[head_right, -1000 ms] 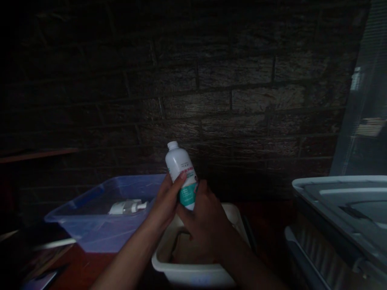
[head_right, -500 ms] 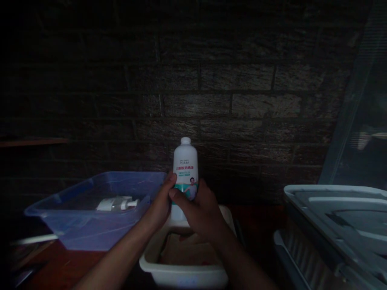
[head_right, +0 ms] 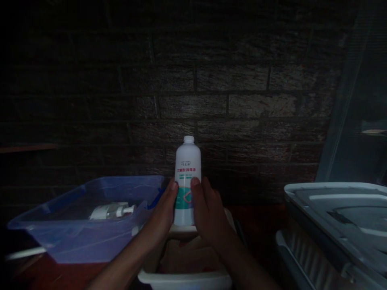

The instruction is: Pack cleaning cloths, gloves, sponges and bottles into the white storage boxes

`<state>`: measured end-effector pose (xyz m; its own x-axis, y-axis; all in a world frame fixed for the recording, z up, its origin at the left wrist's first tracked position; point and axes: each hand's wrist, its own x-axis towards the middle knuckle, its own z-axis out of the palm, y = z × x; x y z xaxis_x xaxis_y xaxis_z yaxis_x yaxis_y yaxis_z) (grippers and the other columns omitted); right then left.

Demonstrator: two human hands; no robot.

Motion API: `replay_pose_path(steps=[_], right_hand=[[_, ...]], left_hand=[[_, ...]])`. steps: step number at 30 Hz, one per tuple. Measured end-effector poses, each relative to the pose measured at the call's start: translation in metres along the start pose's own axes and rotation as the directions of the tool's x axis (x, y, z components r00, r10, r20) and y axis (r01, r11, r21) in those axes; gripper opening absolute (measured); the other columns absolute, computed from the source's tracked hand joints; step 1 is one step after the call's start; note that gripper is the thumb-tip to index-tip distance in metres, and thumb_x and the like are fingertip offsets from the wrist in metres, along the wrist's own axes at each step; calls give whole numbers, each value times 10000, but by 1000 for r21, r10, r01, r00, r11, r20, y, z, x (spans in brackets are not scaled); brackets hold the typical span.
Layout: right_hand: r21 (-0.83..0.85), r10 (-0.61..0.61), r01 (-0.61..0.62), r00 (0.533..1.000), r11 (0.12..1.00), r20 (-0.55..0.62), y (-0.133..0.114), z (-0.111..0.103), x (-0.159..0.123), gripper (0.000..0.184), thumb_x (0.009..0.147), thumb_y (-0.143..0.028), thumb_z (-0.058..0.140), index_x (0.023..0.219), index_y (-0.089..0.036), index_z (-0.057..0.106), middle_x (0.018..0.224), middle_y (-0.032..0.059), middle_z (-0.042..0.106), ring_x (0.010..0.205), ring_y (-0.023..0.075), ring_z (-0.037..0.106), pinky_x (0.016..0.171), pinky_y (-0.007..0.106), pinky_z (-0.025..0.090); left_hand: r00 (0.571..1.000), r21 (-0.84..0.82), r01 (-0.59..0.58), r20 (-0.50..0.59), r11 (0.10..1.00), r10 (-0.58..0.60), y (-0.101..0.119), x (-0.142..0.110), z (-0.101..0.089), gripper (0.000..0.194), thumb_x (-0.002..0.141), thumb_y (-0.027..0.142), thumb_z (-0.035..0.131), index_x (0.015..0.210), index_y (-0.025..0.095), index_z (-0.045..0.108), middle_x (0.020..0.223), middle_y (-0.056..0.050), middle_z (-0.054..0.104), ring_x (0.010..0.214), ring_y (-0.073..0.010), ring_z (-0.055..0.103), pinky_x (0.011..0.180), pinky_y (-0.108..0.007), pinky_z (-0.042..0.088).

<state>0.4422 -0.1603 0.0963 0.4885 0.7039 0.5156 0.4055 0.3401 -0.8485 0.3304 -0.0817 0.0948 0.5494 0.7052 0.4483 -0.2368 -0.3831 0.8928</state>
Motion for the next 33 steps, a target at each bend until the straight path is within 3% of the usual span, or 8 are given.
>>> replay_pose_path(steps=[7,15,20,26,33], right_hand=[[19,18,-18,1000,1000,-4,-8,-2,-6,538,1029,-643,322,918,-210,621,785,36,668,705,188,609,659,297,460],[-77,0,-1,1000,997,-15,-10,-10,-5,543,1038,-635,306,881,-214,610,777,35,668,738,197,628,676,306,451],[-75,-56,62,995,995,79,-15,-16,-2,489,1061,-581,299,888,-207,563,769,31,654,704,184,623,645,294,445],[-62,-136,141,988,988,78,-13,-20,2,435,1066,-554,302,861,-226,499,699,6,577,687,192,601,626,299,446],[-52,-138,143,986,988,91,-10,-19,4,435,1069,-547,290,892,-220,516,721,11,577,676,187,589,637,306,461]], left_hand=[[999,91,-49,-7,995,49,-1,-3,-3,590,1027,579,374,1532,276,425,1607,-69,439,1501,-278,363,1235,-450,281],[992,142,-107,89,984,95,6,-5,-4,602,1042,566,336,1564,268,355,1650,-70,364,1525,-273,313,1253,-456,250],[988,37,-94,126,995,89,13,-5,-4,571,1037,543,395,1542,276,403,1599,-70,453,1456,-290,432,1191,-440,364],[986,-74,-71,142,995,81,18,2,-9,564,980,478,578,1500,271,505,1503,-58,573,1374,-309,533,1126,-415,446],[979,-186,10,204,982,29,26,4,-14,558,949,409,659,1472,251,548,1392,-80,668,1225,-296,654,1072,-407,499]])
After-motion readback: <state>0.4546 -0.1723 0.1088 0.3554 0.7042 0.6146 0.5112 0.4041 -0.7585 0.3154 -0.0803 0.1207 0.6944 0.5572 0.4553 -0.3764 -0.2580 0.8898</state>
